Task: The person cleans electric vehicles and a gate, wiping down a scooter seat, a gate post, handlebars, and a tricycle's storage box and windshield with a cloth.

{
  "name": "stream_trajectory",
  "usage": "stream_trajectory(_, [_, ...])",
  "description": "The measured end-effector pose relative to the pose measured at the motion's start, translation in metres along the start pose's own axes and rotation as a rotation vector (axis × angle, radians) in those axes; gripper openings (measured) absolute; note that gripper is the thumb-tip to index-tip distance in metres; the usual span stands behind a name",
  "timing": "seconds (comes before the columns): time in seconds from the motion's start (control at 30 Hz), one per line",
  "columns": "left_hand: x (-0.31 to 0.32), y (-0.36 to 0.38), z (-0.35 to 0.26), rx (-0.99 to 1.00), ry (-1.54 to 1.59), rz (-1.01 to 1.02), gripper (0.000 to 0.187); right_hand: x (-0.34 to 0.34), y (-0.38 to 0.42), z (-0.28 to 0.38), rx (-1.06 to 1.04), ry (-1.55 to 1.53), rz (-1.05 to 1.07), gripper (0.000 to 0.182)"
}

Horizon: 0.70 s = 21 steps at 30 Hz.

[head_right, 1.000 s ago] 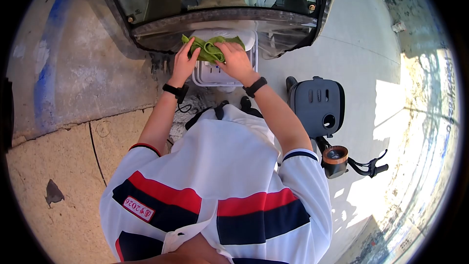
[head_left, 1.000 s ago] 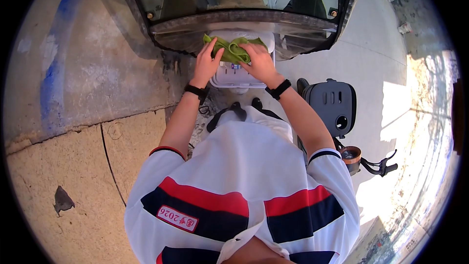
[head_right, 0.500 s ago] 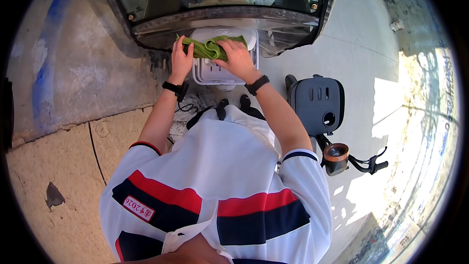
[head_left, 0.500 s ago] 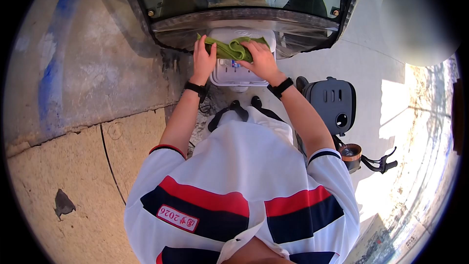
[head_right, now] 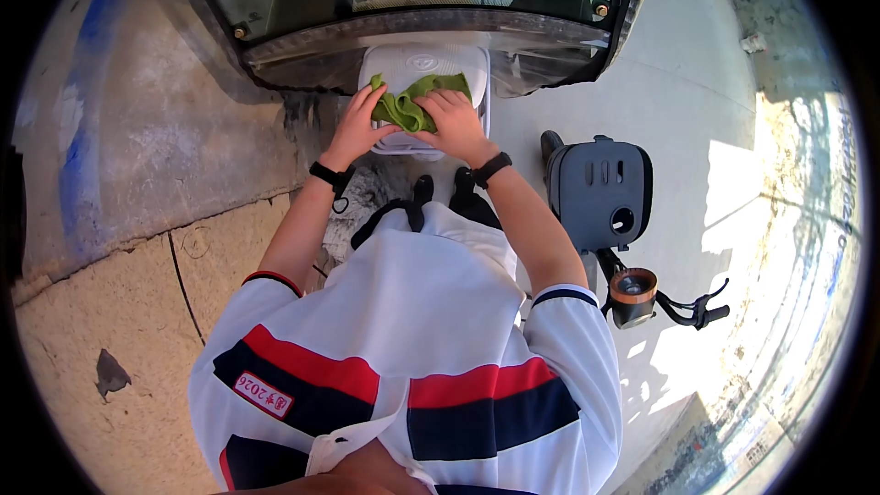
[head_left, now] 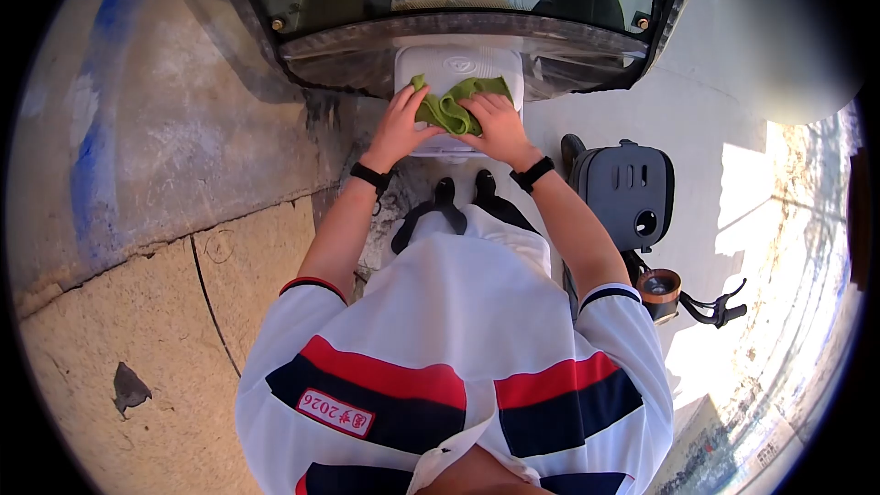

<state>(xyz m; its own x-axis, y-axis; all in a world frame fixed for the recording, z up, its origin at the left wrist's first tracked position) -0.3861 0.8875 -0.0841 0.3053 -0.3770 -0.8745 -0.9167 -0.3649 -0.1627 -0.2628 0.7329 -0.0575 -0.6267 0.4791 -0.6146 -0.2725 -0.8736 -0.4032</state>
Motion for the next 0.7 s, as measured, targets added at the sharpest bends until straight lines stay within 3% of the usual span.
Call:
stream_trajectory(0.33, [0.007, 0.014, -0.002, -0.062, 0.209, -0.054, 0.063, 0.017, 0.021, -0.019, 0.101, -0.095, -0.053, 0.038])
stream_trajectory(0.43, [0.008, 0.012, -0.001, -0.056, 0.204, 0.014, 0.057, 0.020, 0.023, -0.022, 0.137, -0.107, -0.087, 0.034])
stream_trajectory(0.53, [0.012, 0.018, 0.001, -0.055, 0.185, 0.032, 0.050, 0.022, 0.024, -0.028, 0.335, -0.109, -0.199, 0.030])
stream_trajectory(0.7, [0.026, 0.027, 0.005, -0.033, 0.183, -0.003, 0.046, 0.021, 0.020, -0.011, 0.341, -0.121, -0.157, 0.029])
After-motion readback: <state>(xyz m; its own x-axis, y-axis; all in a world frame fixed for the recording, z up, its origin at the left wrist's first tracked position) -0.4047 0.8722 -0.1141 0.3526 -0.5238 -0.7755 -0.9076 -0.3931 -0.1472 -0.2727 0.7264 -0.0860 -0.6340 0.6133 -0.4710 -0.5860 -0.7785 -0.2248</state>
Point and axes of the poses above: each hand's wrist, its own y-axis away from the middle knuckle, its own x-axis out of the palm, z = x × y, the point moved 5 cm from there along -y, towards the middle knuckle, and after that the axes turned 14 degrees about -y, right-handed, at the moved point
